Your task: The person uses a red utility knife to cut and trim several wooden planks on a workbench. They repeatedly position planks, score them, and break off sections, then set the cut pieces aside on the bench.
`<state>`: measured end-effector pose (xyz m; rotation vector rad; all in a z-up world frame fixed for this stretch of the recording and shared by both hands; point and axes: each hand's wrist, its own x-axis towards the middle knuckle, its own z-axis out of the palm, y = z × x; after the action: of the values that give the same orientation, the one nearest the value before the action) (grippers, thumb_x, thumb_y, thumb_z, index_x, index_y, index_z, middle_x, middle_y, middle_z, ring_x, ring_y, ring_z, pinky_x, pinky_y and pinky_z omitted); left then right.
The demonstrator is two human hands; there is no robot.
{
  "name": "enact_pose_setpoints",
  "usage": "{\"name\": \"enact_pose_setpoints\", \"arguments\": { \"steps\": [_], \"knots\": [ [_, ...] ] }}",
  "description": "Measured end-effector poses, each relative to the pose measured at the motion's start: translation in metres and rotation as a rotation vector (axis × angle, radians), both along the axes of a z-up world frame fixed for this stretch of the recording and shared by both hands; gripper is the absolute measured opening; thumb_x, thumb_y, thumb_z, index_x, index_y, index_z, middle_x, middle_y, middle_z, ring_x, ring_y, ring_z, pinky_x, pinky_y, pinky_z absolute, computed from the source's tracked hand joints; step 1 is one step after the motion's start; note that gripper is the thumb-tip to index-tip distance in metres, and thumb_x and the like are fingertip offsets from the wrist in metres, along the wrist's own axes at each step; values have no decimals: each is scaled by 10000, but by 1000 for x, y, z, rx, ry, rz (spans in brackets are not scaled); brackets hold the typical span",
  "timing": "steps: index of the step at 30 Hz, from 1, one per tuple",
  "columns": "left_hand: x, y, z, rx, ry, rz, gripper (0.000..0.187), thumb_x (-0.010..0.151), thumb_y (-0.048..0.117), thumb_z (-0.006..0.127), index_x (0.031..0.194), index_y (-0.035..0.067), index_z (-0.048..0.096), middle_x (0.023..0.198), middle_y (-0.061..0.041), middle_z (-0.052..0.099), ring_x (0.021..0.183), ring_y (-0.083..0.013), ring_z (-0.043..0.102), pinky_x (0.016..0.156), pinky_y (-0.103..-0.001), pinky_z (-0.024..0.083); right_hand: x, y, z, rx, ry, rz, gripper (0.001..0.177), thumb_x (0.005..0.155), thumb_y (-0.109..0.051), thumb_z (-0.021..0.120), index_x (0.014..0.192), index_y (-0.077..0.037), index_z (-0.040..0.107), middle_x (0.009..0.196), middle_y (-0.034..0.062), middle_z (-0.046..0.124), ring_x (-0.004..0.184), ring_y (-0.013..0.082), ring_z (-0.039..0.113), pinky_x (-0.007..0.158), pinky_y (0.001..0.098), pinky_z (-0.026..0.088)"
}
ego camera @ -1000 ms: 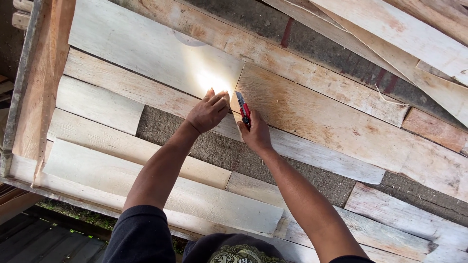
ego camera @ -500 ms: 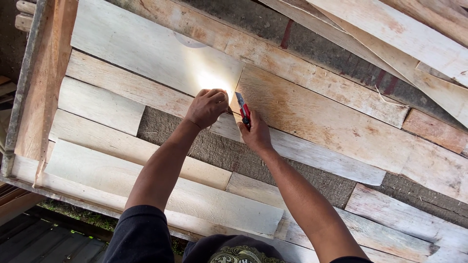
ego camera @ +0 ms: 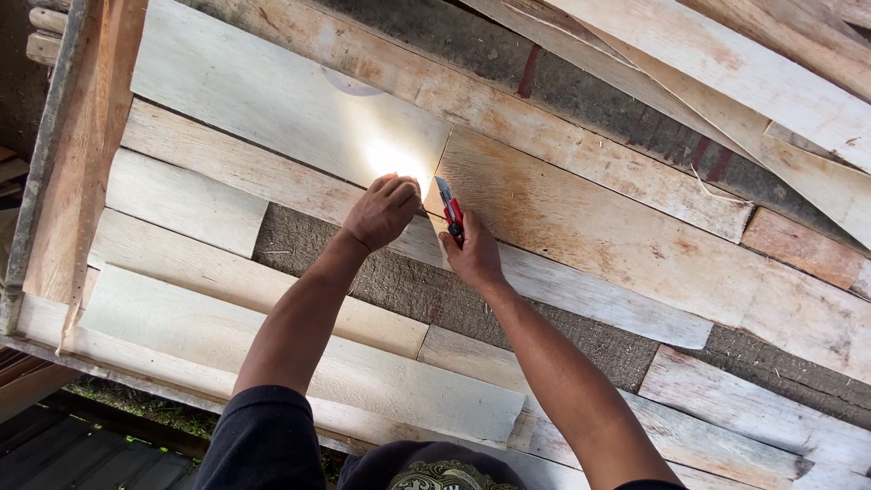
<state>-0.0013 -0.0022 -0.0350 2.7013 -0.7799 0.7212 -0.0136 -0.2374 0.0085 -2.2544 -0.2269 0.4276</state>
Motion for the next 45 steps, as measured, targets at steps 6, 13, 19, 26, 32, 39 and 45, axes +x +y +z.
{"name": "enact_pose_setpoints", "arguments": {
  "steps": [6, 13, 19, 26, 32, 39, 45],
  "knots": [
    [-4, 4, 30, -220, 220, -23, 127, 929, 192, 717, 943, 83, 654, 1011, -57, 603, 1141, -280, 658, 928, -409, 564, 0, 0, 4, -1, 7, -12, 291, 921, -286, 731, 1096, -126, 562, 977, 207, 643, 921, 497, 684, 703, 567, 551],
    [-5, 5, 21, -90, 169, 6, 123, 993, 225, 601, 894, 153, 613, 988, -6, 589, 1149, -210, 632, 957, -362, 510, 1, -3, -6, -5, 45, -17, 300, 925, -316, 724, 1103, -142, 557, 958, 191, 638, 896, 477, 696, 693, 559, 552],
    [-6, 7, -4, -280, 327, 80, 69, 1022, 178, 531, 976, 147, 571, 1040, -35, 596, 1151, -276, 647, 887, -416, 548, 4, 4, 21, 128, 140, -104, 196, 930, -259, 745, 1021, -167, 597, 765, 41, 671, 642, 235, 742, 568, 344, 594],
    [-63, -17, 57, -503, 176, 359, 63, 1045, 193, 541, 1007, 164, 582, 1016, -39, 646, 989, -286, 678, 821, -404, 519, -19, -32, 49, 341, 111, -199, 228, 917, -150, 798, 1076, -116, 639, 781, 88, 740, 571, 200, 724, 523, 339, 605],
    [-132, -71, 74, -774, 247, 637, 58, 997, 99, 621, 1029, 138, 593, 1085, -59, 634, 950, -286, 646, 800, -390, 507, -105, -139, -3, 290, 62, -571, 287, 982, -214, 765, 1172, -100, 582, 949, 106, 703, 771, 238, 722, 708, 442, 581],
    [-154, -91, 19, -1353, 496, 995, 73, 1022, 60, 604, 1087, 86, 582, 929, -96, 616, 863, -226, 612, 794, -414, 435, -146, -210, -10, 702, 51, -1337, 316, 942, -22, 734, 1163, -80, 516, 1018, 29, 571, 876, 197, 701, 787, 343, 679],
    [-135, -107, 53, -1522, 453, 1044, 42, 1024, 75, 598, 1056, 100, 588, 867, -62, 706, 828, -82, 691, 717, -188, 517, -137, -236, -19, 917, 68, -1470, 387, 932, 14, 738, 1194, -90, 473, 1053, 88, 592, 879, 237, 746, 807, 350, 712]
  ]
}}
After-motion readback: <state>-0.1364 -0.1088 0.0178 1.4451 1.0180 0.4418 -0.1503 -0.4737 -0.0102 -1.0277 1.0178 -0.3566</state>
